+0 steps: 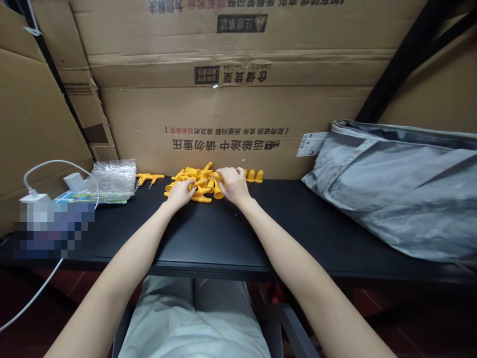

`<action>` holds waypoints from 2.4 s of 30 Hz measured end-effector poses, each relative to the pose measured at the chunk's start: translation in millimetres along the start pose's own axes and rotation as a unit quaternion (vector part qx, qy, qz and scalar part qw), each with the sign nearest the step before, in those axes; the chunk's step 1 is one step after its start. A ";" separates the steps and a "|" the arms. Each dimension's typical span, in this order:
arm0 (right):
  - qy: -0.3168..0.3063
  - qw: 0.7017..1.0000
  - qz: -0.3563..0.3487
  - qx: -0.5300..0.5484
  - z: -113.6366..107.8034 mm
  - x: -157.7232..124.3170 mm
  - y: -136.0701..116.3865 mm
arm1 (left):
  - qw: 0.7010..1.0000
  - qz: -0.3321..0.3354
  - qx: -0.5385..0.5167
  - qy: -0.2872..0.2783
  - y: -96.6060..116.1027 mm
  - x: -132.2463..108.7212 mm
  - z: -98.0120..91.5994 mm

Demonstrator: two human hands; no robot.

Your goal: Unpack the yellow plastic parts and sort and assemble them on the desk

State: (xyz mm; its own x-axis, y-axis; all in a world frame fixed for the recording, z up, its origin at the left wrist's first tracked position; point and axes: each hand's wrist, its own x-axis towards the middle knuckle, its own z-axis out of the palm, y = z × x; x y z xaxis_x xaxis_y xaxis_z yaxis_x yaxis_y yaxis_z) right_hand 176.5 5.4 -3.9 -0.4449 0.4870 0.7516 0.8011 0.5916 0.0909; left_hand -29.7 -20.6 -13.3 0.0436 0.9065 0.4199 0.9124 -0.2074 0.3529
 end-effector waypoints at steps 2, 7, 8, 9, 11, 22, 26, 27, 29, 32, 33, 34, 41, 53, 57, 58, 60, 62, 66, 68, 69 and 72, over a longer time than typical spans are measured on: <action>-0.012 1.000 0.008 0.004 -2.6 0.3 -2.5 | 1.000 -0.009 0.003 0.003 1.2 0.1 0.0; -0.028 0.998 0.051 0.006 -2.1 -0.1 3.1 | 0.998 -0.054 0.029 0.015 0.9 0.4 -2.0; -0.021 0.997 0.068 0.008 -0.9 -0.5 7.4 | 0.997 -0.066 0.032 0.020 -0.2 0.4 -3.0; -0.010 0.996 0.090 0.011 0.4 -1.1 12.9 | 0.996 -0.078 0.030 0.025 -1.5 0.5 -4.2; 0.021 0.988 0.154 0.013 3.0 -3.8 27.1 | 0.995 -0.097 0.019 0.035 -4.5 0.5 -6.5; 0.040 0.807 0.579 0.109 24.6 -58.9 117.2 | 0.980 -0.126 -0.099 0.117 -16.2 4.7 -3.8; 0.000 0.809 0.579 0.100 32.5 -61.5 124.2 | 0.970 -0.138 -0.153 0.130 -23.7 8.0 1.1; -0.011 0.813 0.574 0.096 33.7 -61.1 124.6 | 0.968 -0.142 -0.165 0.129 -25.8 8.9 2.6; -0.021 0.818 0.567 0.097 35.2 -60.3 125.0 | 0.962 -0.151 -0.193 0.124 -30.2 10.6 5.4; -0.025 0.819 0.565 0.096 36.2 -59.7 125.0 | 0.949 -0.163 -0.238 0.130 -35.9 13.8 8.8; -0.033 0.822 0.562 0.091 36.2 -59.4 124.5 | 0.944 -0.167 -0.249 0.137 -37.4 14.8 9.7; -0.045 0.825 0.557 0.085 36.0 -59.0 123.7 | 0.940 -0.171 -0.258 0.145 -38.6 15.8 10.4; -0.126 0.866 0.483 0.045 32.4 -54.2 112.6 | 0.938 -0.159 -0.257 0.170 -44.0 18.2 15.2; -0.194 0.917 0.344 0.056 42.2 -54.1 109.1 | 0.939 -0.151 -0.262 0.165 -42.1 18.4 17.0; -0.212 0.916 0.335 0.056 44.6 -49.6 107.7 | 0.936 -0.156 -0.280 0.146 -39.2 17.4 16.5; -0.211 0.915 0.338 0.064 45.2 -48.0 107.4 | 0.936 -0.154 -0.282 0.146 -38.9 17.4 16.5; -0.202 0.914 0.341 0.081 47.2 -44.4 107.0 | 0.936 -0.151 -0.281 0.148 -39.0 17.5 16.7; -0.188 0.916 0.343 0.092 50.4 -40.9 106.6 | 0.937 -0.151 -0.278 0.150 -39.3 17.8 16.8; -0.187 0.918 0.332 0.110 58.9 -35.5 104.5 | 0.936 -0.155 -0.275 0.153 -39.7 18.2 16.7; -0.197 0.919 0.323 0.111 62.0 -33.5 102.5 | 0.936 -0.155 -0.279 0.150 -39.6 18.2 16.8; -0.203 0.919 0.321 0.107 62.9 -32.5 101.3 | 0.935 -0.155 -0.282 0.148 -39.6 18.2 16.9; -0.232 0.912 0.326 0.088 62.7 -28.9 97.7 | 0.932 -0.154 -0.290 0.152 -39.6 18.3 17.9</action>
State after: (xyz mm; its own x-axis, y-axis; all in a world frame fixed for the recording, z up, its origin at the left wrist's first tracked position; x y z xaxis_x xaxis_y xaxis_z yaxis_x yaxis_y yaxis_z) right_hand 242.5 89.4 -57.7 -0.0515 0.9674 0.2482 0.8973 0.1539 -0.4137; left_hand -57.7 10.8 -34.5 -0.3821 0.8280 0.4104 0.4850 -0.1984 0.8517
